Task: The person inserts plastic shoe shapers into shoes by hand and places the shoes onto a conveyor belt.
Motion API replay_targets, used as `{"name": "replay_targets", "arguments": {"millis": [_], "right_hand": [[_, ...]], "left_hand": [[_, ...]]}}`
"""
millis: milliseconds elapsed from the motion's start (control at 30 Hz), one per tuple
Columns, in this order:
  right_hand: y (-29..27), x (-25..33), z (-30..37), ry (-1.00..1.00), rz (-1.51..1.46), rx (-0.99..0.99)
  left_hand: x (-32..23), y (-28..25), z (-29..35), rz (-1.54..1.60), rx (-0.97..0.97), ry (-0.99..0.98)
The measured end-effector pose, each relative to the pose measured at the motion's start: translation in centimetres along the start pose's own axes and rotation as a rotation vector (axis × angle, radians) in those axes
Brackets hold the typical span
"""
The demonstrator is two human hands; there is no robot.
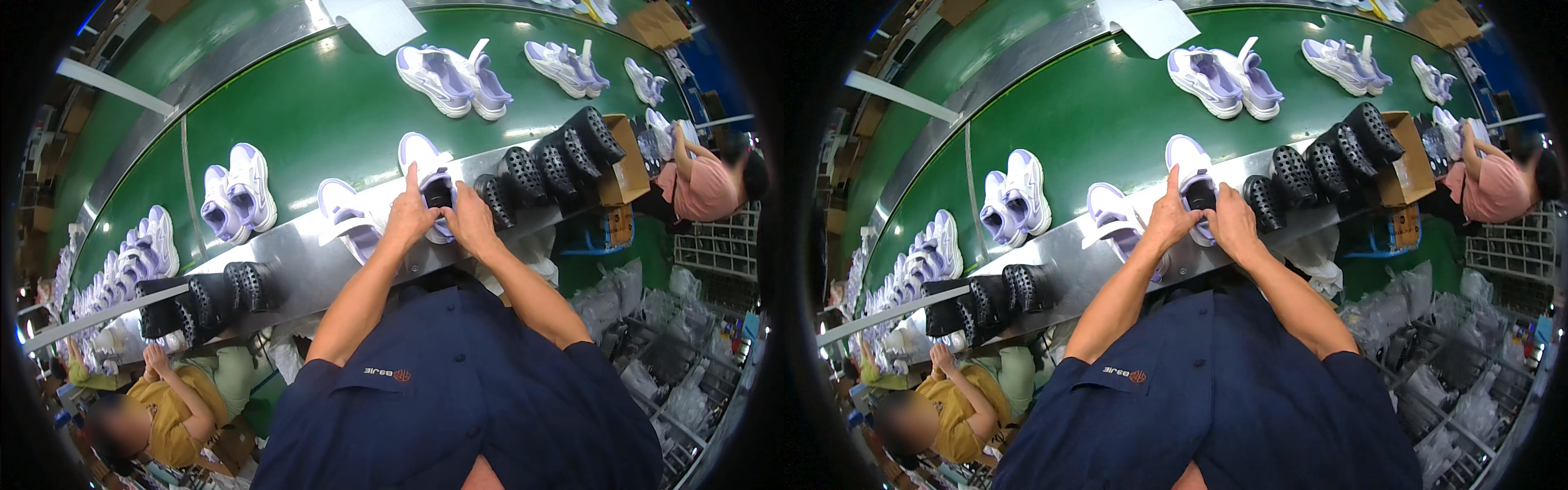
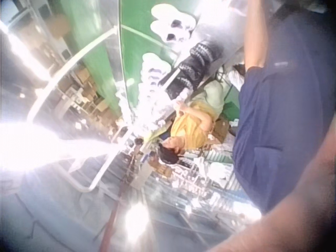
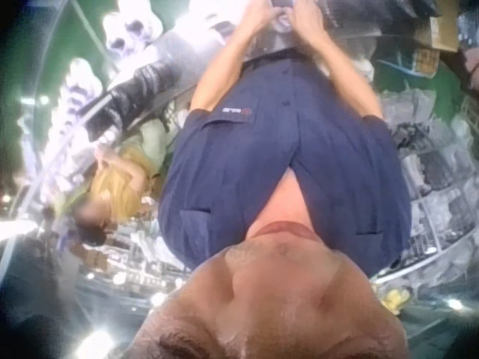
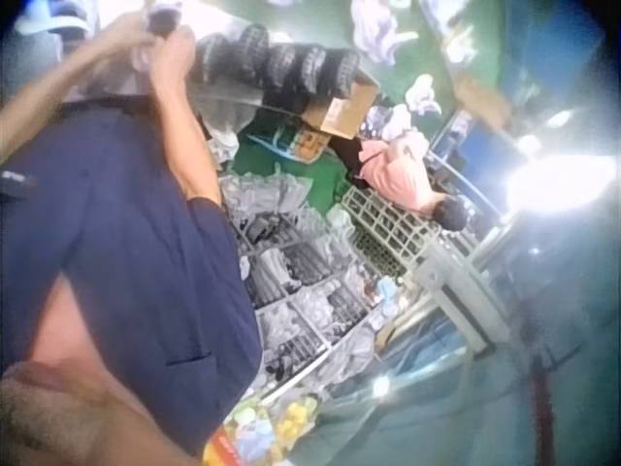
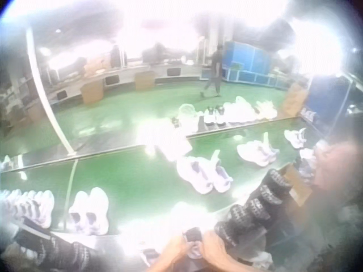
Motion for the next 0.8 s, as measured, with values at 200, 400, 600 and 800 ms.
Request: {"name": "replay_targets", "arguments": {"millis": [200, 400, 600, 800], "right_hand": [[4.0, -0.5, -3.4, 0.031, 0.151, 0.109], [4.6, -2.6, -3.7, -0.032, 0.176, 0.079], [6.6, 2.3, -1.2, -0.225, 0.071, 0.25], [4.6, 2.8, 1.6, -0.161, 0.054, 0.461]], "left_hand": [[3.1, -0.1, -1.3, -0.25, -0.222, -0.236], [-1.0, -5.4, 9.6, -0.281, -0.275, -0.099], [11.1, -7.4, 12.6, -0.161, -0.432, -0.296], [10.0, -9.5, 10.2, -0.047, -0.362, -0.156]]}}
Point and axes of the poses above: each hand's wrist, its own z-axis away from the middle knuckle, its own y-axis out of the palm, x = y × z, the point moved 10 cm from there along -z, towards the middle knuckle, and after that the axes turned 1 degree about -x, right-handed, at the moved point
